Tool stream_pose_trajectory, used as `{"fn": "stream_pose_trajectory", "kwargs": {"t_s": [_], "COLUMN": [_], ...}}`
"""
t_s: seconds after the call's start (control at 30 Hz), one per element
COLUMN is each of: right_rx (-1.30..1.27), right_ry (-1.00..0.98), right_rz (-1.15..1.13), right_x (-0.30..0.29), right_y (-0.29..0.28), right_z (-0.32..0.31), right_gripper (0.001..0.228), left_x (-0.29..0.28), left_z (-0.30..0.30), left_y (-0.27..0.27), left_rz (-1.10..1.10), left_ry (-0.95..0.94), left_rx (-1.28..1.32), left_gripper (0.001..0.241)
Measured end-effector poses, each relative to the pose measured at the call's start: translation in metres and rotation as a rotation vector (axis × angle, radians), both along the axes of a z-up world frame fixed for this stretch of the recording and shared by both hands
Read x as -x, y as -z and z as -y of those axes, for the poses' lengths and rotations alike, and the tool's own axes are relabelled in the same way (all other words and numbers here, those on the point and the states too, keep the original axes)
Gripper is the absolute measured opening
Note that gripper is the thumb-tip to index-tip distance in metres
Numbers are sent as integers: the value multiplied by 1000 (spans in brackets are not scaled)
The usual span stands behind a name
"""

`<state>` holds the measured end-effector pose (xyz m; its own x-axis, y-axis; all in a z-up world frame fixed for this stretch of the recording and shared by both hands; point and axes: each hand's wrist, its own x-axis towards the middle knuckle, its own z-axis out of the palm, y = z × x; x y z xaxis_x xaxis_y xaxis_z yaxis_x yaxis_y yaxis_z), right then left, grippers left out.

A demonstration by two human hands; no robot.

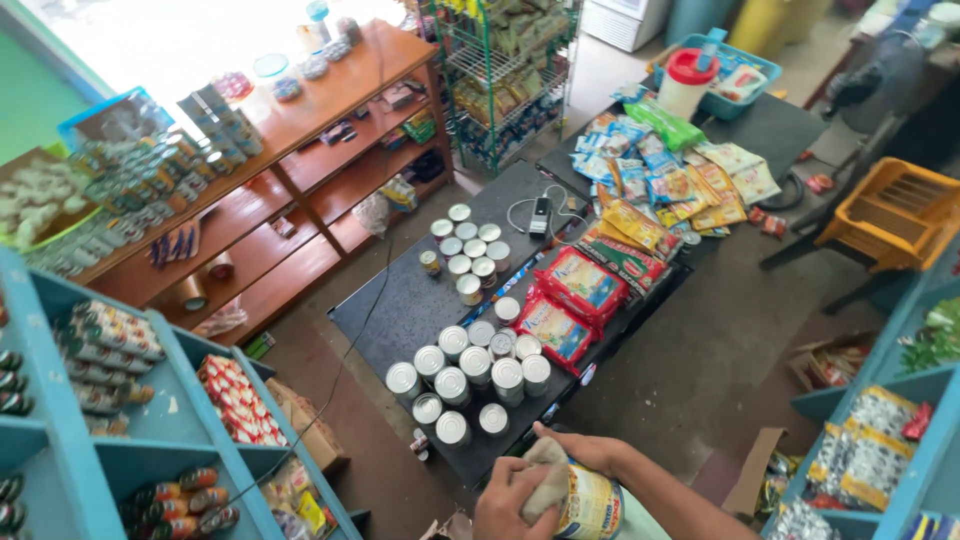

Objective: Cleaning and wiping dust off canned goods in a grocery store setting.

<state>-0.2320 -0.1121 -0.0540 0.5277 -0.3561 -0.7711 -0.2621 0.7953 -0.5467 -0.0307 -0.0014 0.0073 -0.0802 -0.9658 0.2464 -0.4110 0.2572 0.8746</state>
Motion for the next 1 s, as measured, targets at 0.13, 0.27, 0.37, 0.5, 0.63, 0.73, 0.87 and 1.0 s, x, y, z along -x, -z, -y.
{"fn": "stream_pose_trajectory", "kwargs": {"t_s": [0.13, 0.27, 0.37, 0.5, 0.63, 0.73, 0.87, 1.0], "right_rx": [-2, 14, 59, 66, 42, 69, 103, 127], "right_ry": [4, 6, -3, -49, -26, 9, -10, -43], "right_rz": [-86, -13, -43, 30, -27, 15, -3, -81], "right_x": [11, 13, 11, 7, 11, 16, 13, 5], "right_y": [-4, 1, 3, -1, 7, 16, 8, -1], "right_z": [2, -1, -4, -9, -11, -10, -8, -6], "right_gripper": [81, 82, 80, 82, 83, 81, 87, 85], "left_x": [-12, -47, -62, -39, -18, -31, -67, -68], "left_z": [-7, -9, -1, 7, 9, 7, 8, 13], "left_y": [7, 52, 65, 23, 14, 41, 66, 36], "left_rz": [-33, -29, 25, 35, -89, -116, -48, 41], "left_ry": [138, 254, 186, 71, 187, 379, 437, 156], "left_rx": [87, -54, -129, -198, -44, 15, -139, -251], "left_gripper": [42, 38, 35, 37, 40, 38, 36, 32]}}
